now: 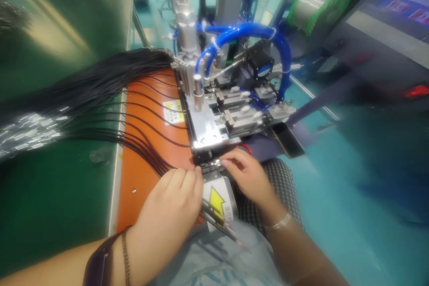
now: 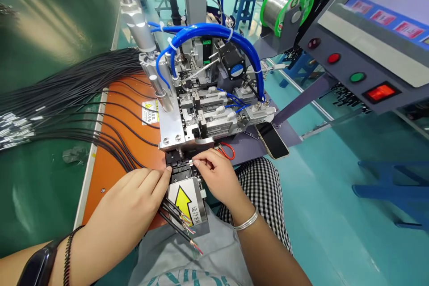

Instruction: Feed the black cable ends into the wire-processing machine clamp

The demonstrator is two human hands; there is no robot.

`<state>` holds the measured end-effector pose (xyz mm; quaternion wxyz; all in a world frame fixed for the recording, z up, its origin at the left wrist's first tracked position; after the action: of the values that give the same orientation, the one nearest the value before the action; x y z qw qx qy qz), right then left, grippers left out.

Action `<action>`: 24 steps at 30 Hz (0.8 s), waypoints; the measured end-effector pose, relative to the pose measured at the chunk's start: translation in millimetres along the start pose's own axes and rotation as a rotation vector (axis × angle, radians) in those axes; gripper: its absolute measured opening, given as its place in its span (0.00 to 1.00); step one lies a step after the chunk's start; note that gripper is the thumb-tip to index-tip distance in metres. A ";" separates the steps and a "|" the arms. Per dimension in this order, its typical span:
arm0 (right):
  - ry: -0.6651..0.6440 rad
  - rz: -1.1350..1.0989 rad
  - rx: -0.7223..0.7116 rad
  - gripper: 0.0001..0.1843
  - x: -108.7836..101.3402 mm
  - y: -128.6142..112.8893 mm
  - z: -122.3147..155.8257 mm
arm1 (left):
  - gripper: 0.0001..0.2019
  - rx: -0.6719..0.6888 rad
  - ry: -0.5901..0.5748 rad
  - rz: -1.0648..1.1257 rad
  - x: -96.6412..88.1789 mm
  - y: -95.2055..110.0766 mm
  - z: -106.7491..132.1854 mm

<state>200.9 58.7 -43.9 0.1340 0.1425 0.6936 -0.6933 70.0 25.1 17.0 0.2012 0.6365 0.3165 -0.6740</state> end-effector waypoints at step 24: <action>-0.247 0.021 -0.654 0.12 1.6 -91.2 41.2 | 0.16 -0.029 -0.041 0.149 11.5 -15.7 -8.1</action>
<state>163.9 17.7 39.6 0.2625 0.0143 0.8560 -0.4451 64.2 43.4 8.5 0.2663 0.6413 0.2738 -0.6655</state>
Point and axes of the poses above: each hand's wrist, its own z-axis away from the middle knuckle, its own x-axis out of the palm, y = z × x, the point moved 9 cm from there along -z, towards the middle knuckle, and after that the axes turned 1 degree about -x, right-handed, at the moved point
